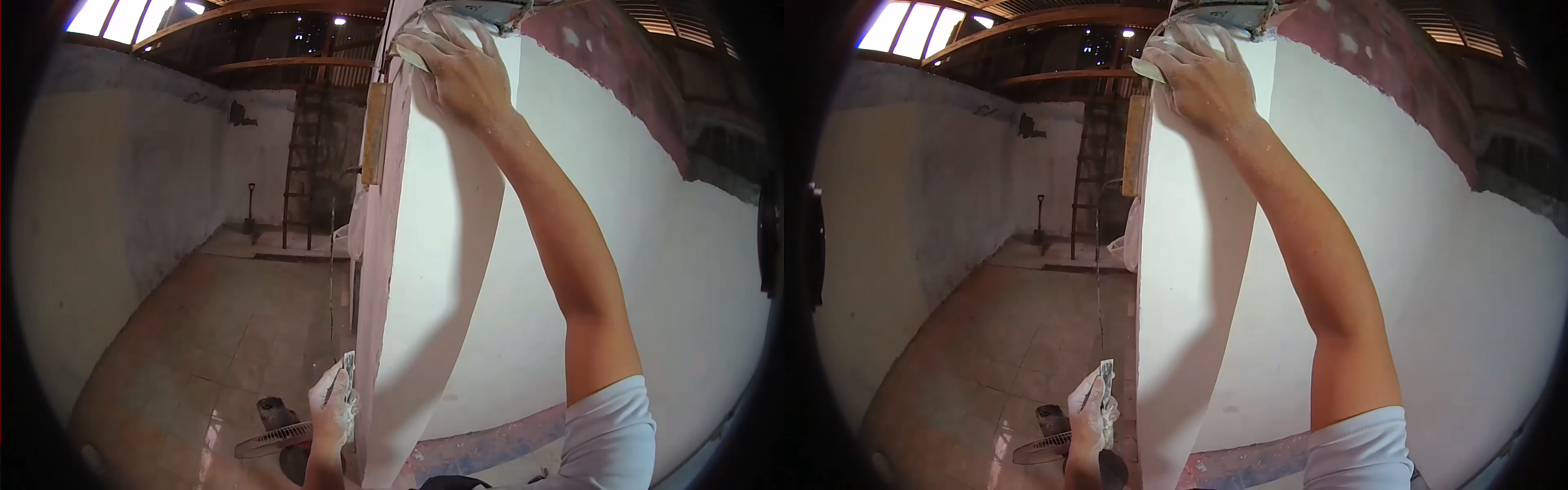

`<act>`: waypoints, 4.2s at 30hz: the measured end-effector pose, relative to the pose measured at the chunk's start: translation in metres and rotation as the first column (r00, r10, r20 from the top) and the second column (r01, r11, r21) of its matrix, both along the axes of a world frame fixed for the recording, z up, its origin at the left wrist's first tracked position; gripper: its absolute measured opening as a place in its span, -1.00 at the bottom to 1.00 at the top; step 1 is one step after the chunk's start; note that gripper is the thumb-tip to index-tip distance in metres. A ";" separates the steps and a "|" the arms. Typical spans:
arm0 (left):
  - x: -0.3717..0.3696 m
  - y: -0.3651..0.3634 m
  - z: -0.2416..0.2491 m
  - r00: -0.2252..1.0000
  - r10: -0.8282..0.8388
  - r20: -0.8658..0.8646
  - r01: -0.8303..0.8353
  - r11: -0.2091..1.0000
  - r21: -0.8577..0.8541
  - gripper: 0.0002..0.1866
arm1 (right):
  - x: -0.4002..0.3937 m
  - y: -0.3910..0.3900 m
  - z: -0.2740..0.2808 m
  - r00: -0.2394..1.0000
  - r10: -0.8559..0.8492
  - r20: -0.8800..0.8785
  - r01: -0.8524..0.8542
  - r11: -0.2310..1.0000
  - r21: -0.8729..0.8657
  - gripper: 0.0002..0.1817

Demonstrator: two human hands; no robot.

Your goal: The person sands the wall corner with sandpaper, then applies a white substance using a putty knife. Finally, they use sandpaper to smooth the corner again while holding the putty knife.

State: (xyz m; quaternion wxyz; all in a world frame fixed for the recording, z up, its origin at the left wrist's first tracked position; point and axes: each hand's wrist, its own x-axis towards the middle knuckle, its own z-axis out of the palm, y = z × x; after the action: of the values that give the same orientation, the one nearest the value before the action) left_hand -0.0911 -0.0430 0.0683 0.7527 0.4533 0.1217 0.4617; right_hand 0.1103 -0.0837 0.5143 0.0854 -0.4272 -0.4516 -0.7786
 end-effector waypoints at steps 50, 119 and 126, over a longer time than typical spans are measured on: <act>0.094 0.018 0.007 0.806 0.589 -0.056 -0.344 0.544 0.766 -0.24 | 0.011 -0.002 -0.004 0.981 0.035 -0.192 0.005 0.979 0.203 -0.47; 0.083 0.013 0.012 0.792 0.596 -0.133 -0.296 0.566 0.770 -0.26 | 0.011 -0.050 0.015 0.921 -0.156 -0.357 0.097 0.979 -0.177 -0.28; 0.082 0.016 0.014 0.805 0.581 -0.117 -0.301 0.571 0.764 -0.29 | 0.001 -0.046 0.028 0.894 -0.181 -0.409 0.122 0.979 -0.166 -0.35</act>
State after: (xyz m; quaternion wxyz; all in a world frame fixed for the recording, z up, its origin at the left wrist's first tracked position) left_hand -0.0086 -0.0273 0.0825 0.3383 0.7372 0.1783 0.5571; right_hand 0.1117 -0.1294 0.5426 0.0909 -0.6241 -0.4398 -0.6394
